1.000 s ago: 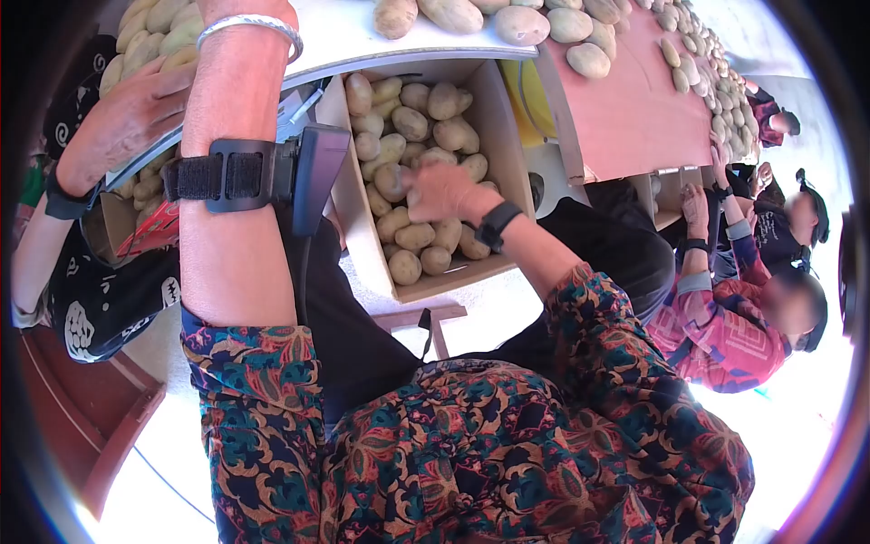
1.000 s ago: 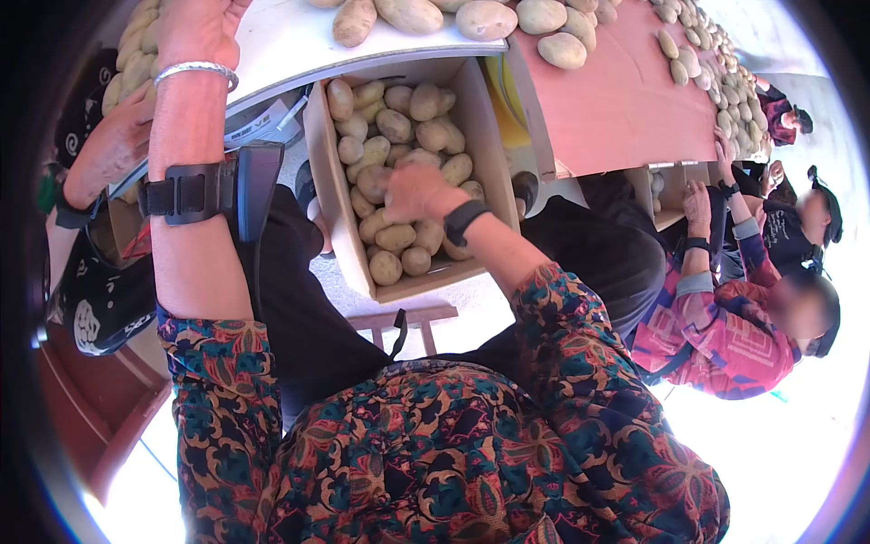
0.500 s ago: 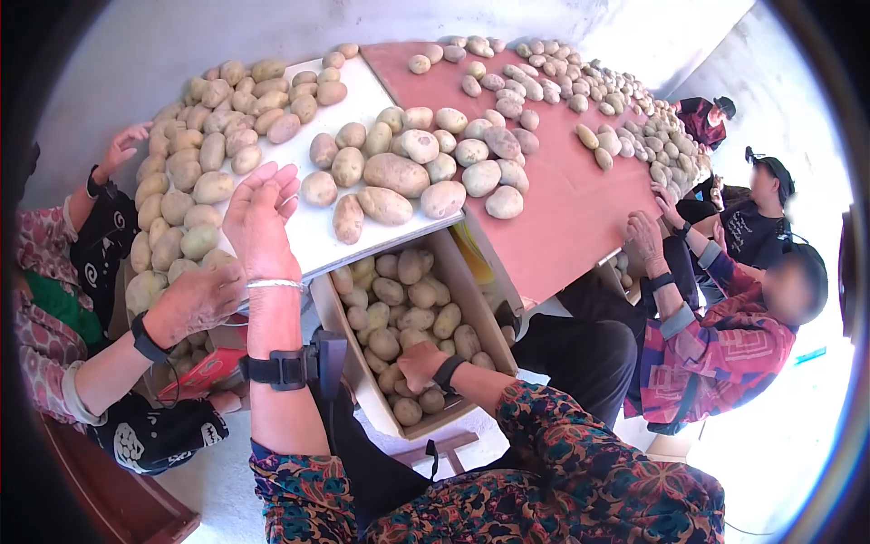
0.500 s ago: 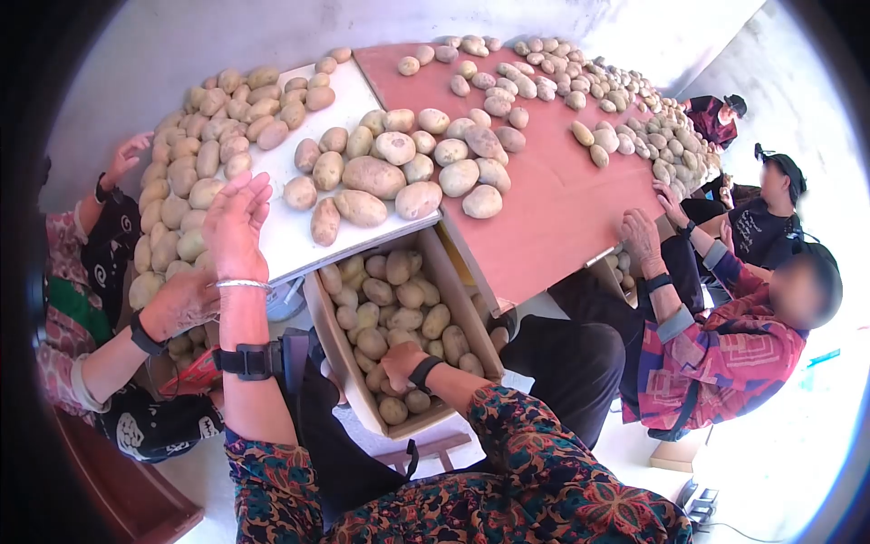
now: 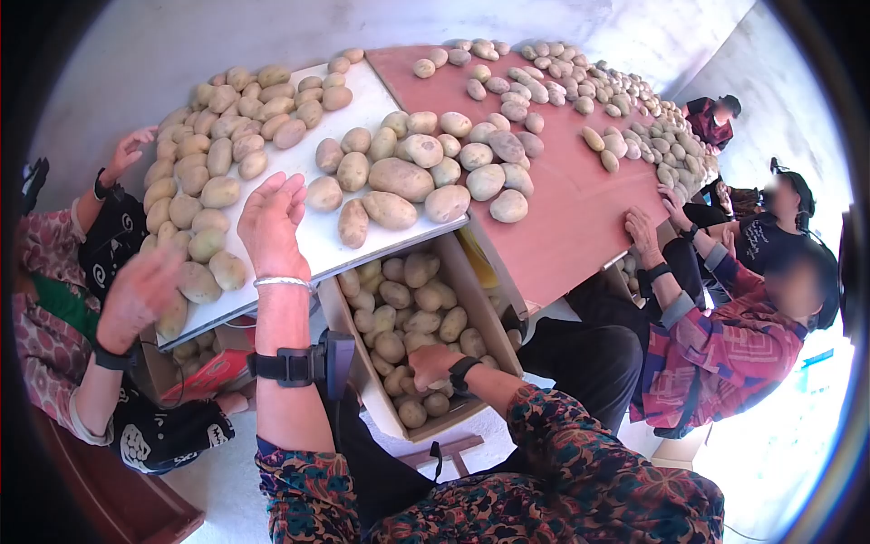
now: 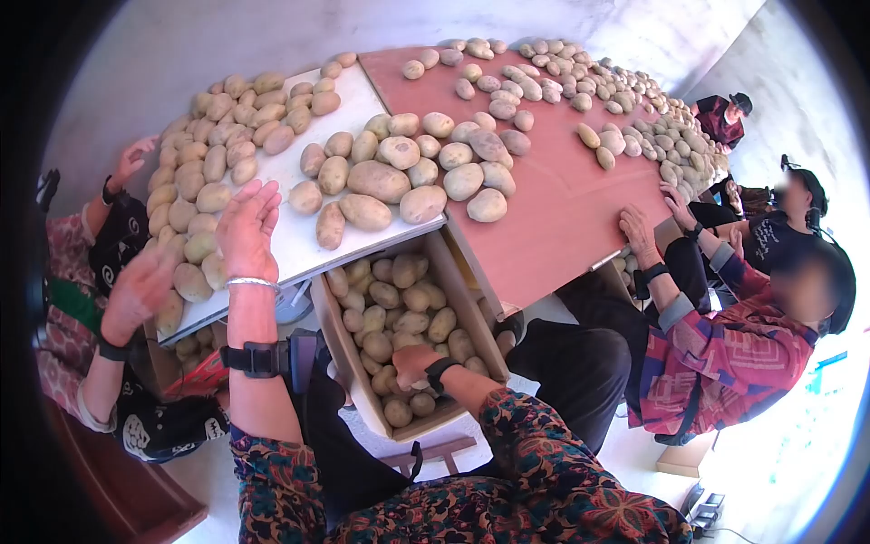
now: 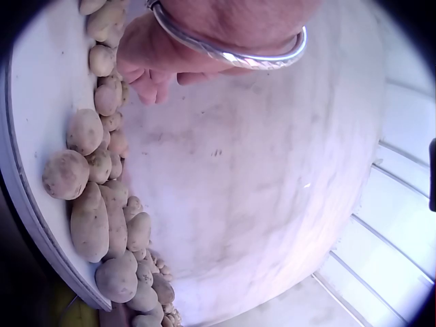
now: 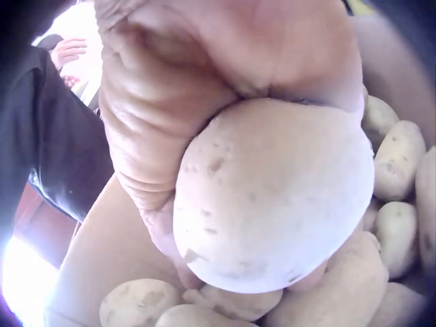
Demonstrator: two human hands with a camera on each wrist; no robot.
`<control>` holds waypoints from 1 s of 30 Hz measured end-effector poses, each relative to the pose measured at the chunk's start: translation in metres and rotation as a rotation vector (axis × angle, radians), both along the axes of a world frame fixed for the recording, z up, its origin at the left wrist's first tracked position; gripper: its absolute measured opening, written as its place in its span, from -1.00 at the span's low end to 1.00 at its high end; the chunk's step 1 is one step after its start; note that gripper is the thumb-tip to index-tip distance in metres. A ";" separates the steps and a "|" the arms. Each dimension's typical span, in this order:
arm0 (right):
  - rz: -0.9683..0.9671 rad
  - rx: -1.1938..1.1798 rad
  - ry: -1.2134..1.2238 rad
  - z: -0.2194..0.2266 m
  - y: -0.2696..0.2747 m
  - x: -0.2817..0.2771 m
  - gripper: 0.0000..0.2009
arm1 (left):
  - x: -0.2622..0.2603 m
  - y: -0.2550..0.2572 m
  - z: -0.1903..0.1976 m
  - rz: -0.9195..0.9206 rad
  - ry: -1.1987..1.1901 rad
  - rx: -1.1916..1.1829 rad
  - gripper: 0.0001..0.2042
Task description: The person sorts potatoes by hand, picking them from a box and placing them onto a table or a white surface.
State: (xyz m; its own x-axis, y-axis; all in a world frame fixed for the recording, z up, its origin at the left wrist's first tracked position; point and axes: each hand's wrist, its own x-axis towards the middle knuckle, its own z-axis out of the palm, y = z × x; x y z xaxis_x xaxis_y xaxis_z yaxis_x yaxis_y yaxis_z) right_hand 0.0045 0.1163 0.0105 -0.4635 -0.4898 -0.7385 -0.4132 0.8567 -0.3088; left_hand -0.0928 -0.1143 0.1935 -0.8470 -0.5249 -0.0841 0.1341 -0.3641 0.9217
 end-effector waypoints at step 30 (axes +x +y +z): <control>-1.126 -1.459 -0.373 0.229 -0.016 -0.189 -0.68 | -0.001 0.003 -0.005 -0.138 -0.106 0.164 -0.65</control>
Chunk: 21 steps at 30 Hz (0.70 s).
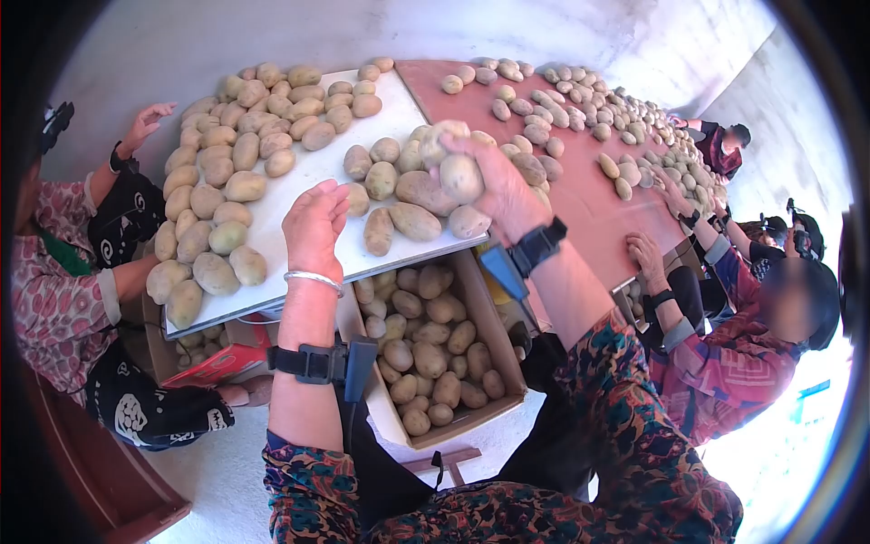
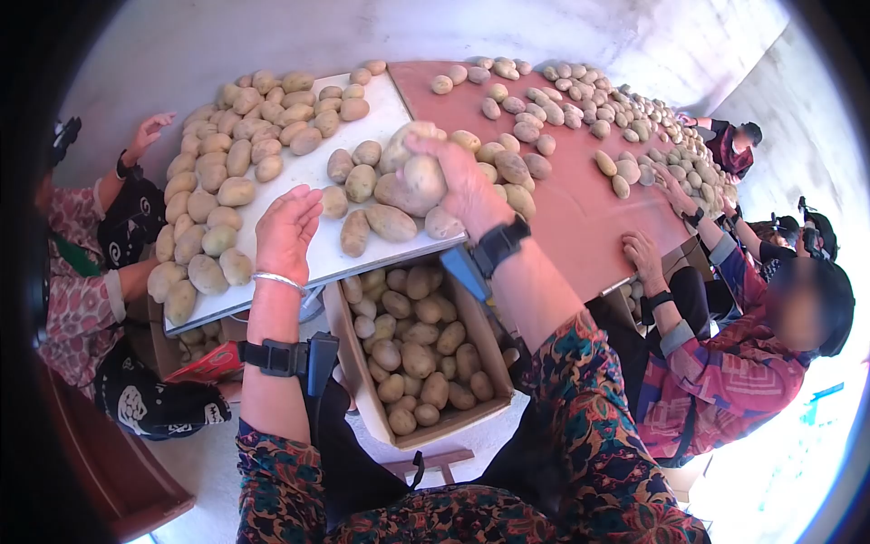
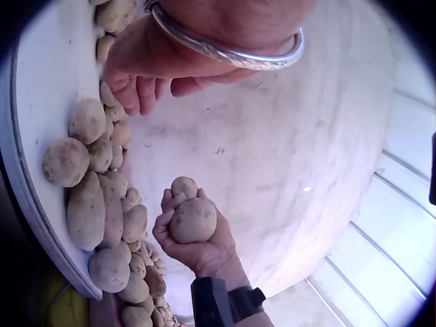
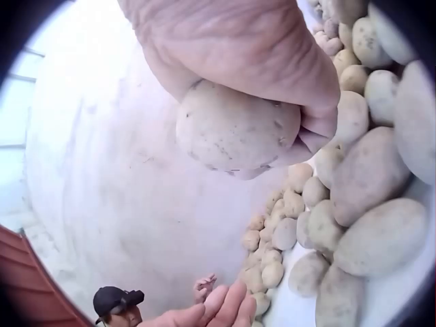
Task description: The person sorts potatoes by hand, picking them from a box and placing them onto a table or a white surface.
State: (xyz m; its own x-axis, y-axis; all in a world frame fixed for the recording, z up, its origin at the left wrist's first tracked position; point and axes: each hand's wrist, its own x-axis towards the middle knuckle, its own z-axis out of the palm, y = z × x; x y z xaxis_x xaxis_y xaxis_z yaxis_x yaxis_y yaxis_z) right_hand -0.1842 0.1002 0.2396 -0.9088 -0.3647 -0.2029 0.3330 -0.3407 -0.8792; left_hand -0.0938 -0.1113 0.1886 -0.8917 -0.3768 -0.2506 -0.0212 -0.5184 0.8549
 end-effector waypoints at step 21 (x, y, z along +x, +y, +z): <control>-0.252 -0.057 -0.039 0.023 -0.027 -0.047 -0.58 | 0.000 -0.001 0.007 -0.014 -0.018 0.011 -0.66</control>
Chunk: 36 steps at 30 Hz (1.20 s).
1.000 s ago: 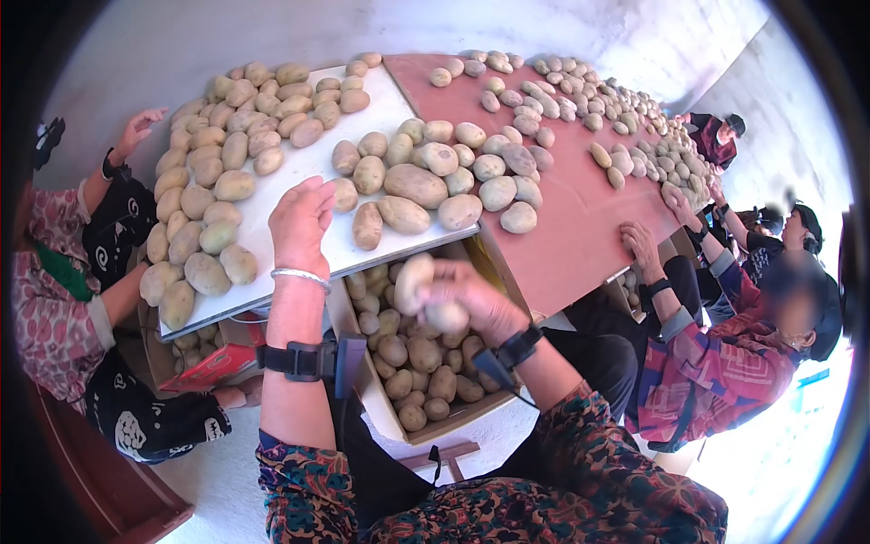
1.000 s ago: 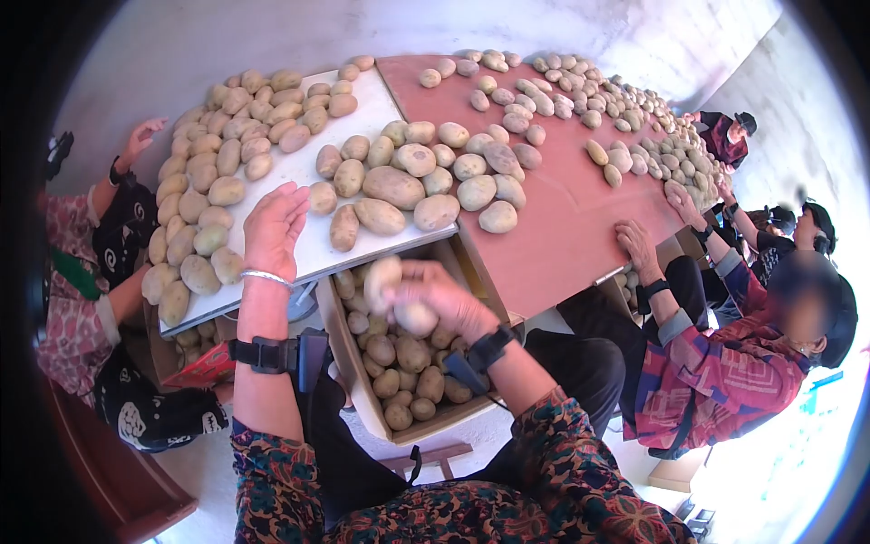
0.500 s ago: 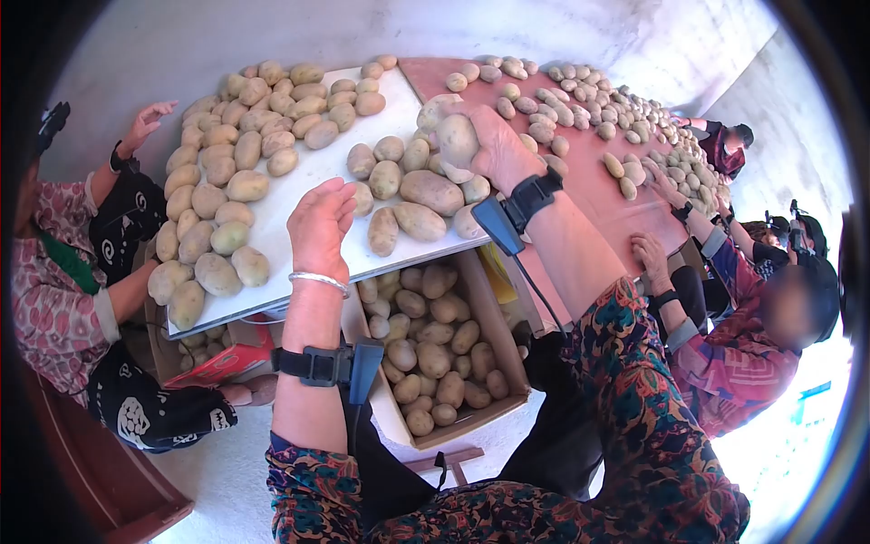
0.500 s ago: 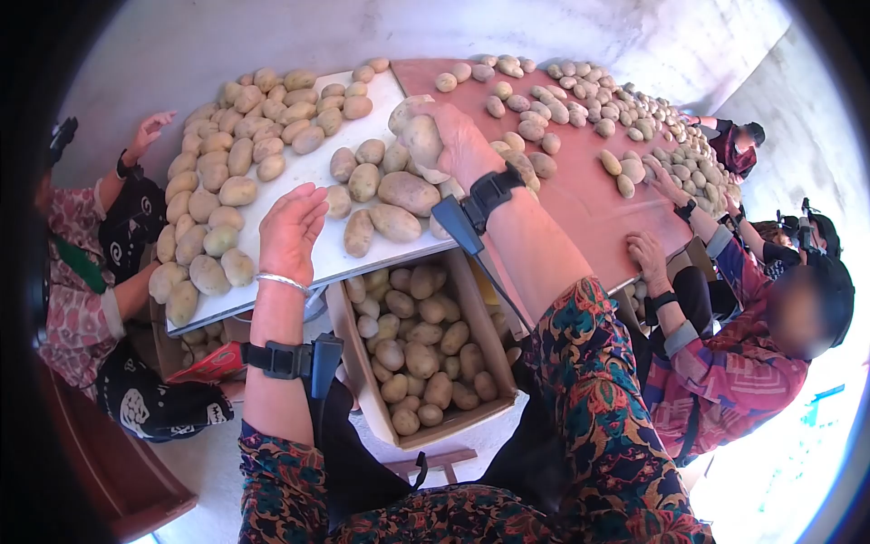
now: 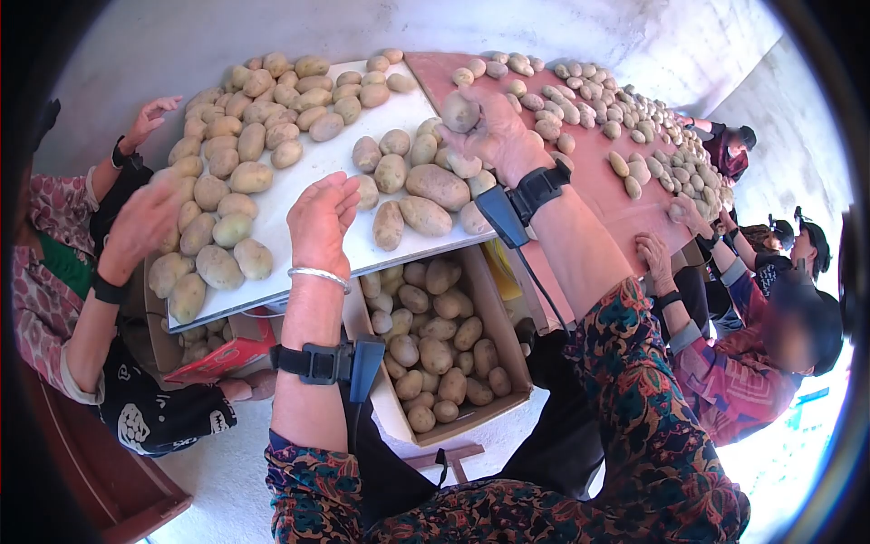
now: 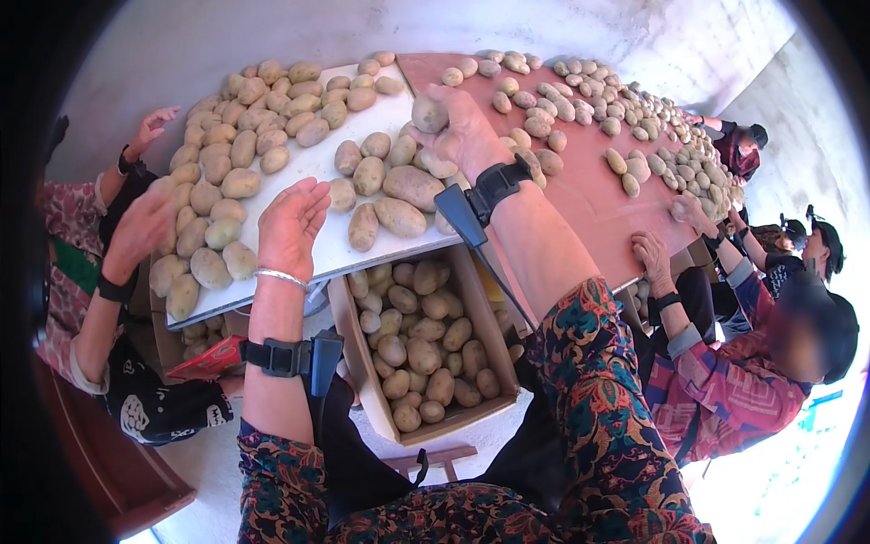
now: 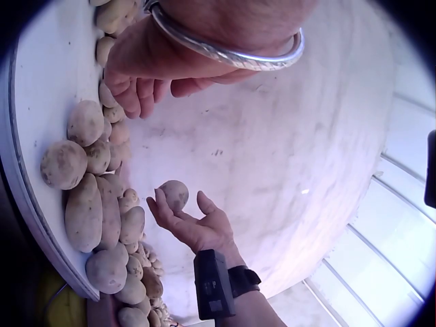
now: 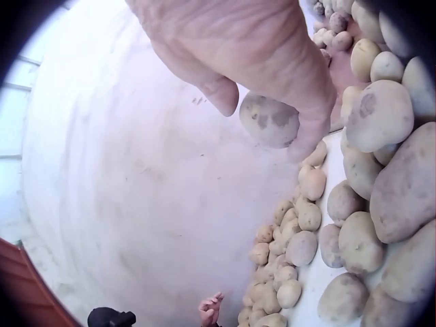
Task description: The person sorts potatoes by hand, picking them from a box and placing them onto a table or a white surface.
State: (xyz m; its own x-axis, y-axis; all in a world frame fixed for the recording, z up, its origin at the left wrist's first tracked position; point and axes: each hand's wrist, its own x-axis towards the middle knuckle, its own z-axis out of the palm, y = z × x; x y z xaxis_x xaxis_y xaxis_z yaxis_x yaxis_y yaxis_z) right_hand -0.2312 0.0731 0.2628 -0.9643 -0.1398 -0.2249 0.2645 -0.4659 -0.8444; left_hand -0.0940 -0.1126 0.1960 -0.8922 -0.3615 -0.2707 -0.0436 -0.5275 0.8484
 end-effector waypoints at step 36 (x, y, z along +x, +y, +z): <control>0.905 1.649 0.324 -0.256 0.081 0.232 -0.60 | -0.017 -0.028 -0.018 0.034 0.079 -0.234 -0.67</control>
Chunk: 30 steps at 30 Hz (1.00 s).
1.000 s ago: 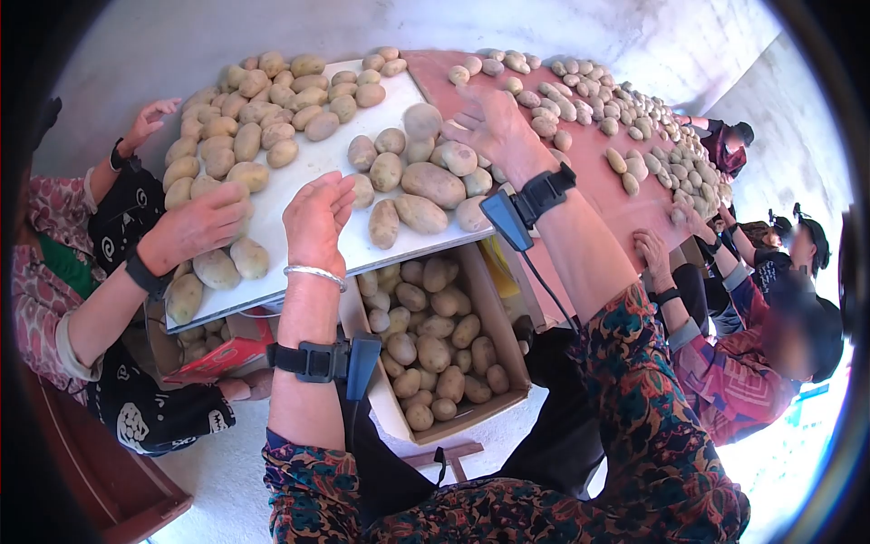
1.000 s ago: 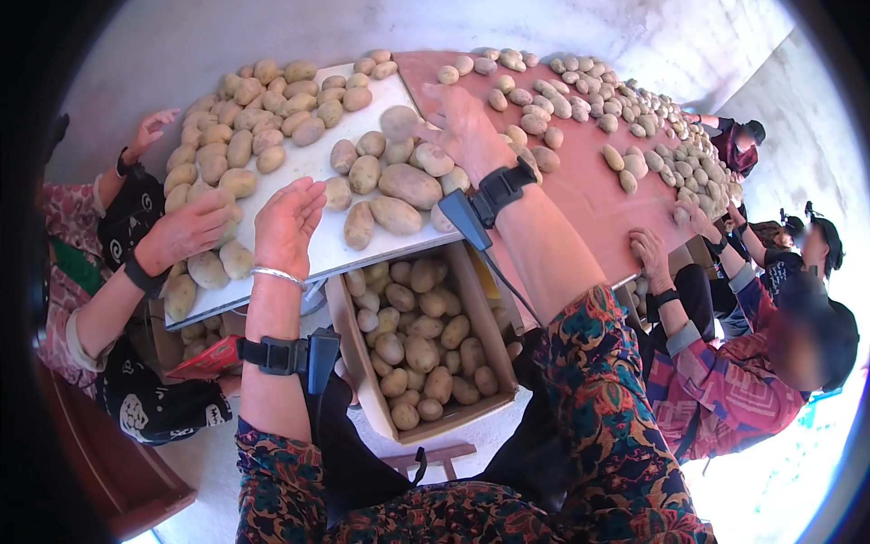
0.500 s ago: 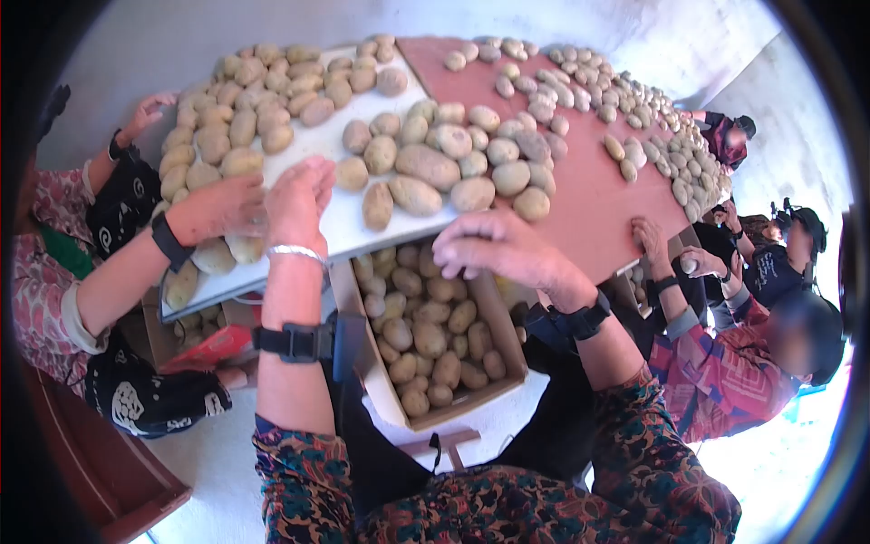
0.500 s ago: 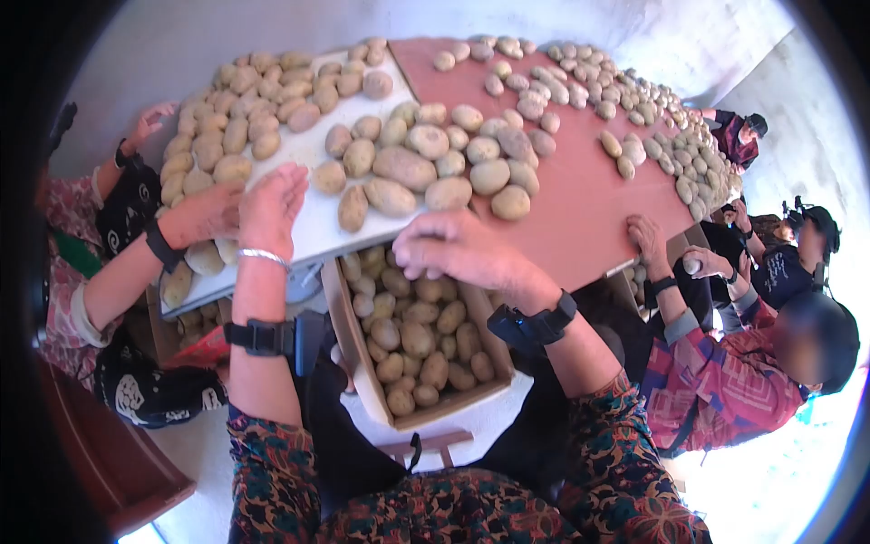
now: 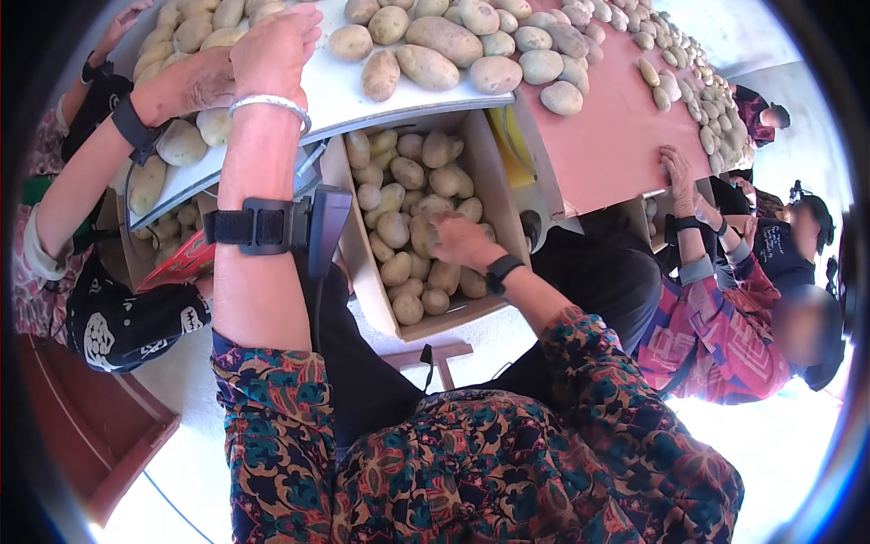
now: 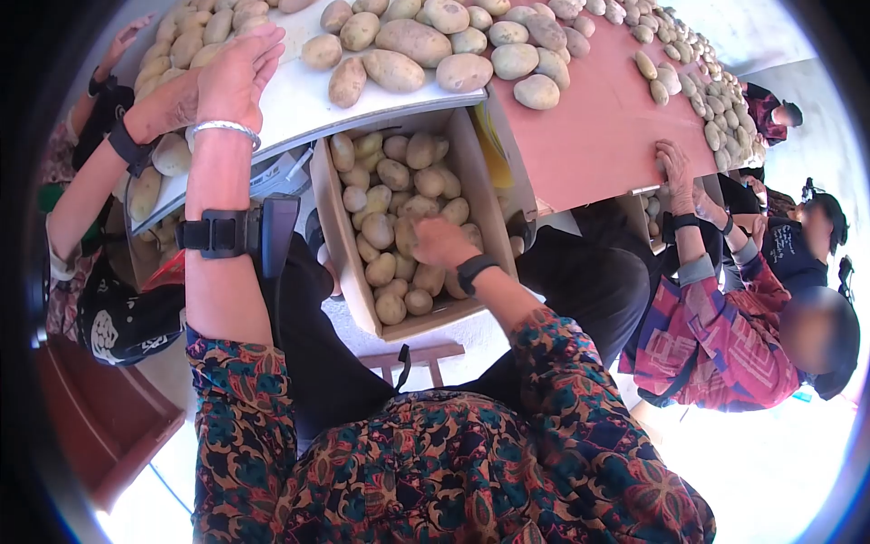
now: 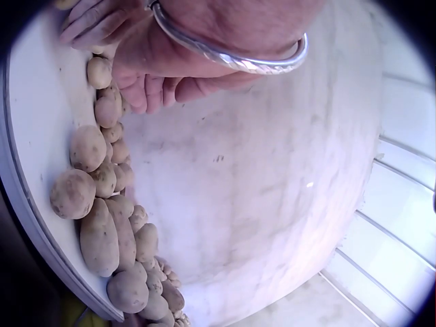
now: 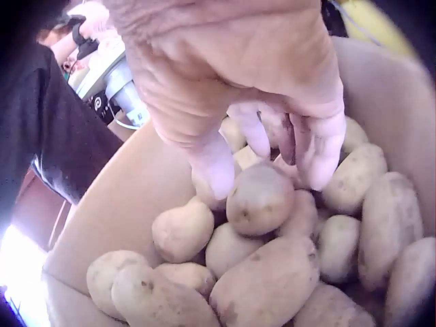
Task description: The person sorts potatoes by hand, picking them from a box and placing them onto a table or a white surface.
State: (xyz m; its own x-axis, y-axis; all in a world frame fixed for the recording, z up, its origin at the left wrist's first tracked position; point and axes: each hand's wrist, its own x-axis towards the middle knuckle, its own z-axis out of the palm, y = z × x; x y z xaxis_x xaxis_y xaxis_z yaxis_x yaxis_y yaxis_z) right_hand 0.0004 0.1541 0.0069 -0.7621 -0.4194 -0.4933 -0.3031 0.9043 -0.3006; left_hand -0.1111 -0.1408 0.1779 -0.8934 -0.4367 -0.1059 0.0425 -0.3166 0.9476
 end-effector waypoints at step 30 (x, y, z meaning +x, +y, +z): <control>-0.455 -0.369 -0.014 -0.053 -0.115 -0.056 -0.58 | 0.012 0.009 0.017 0.013 0.061 0.090 -0.66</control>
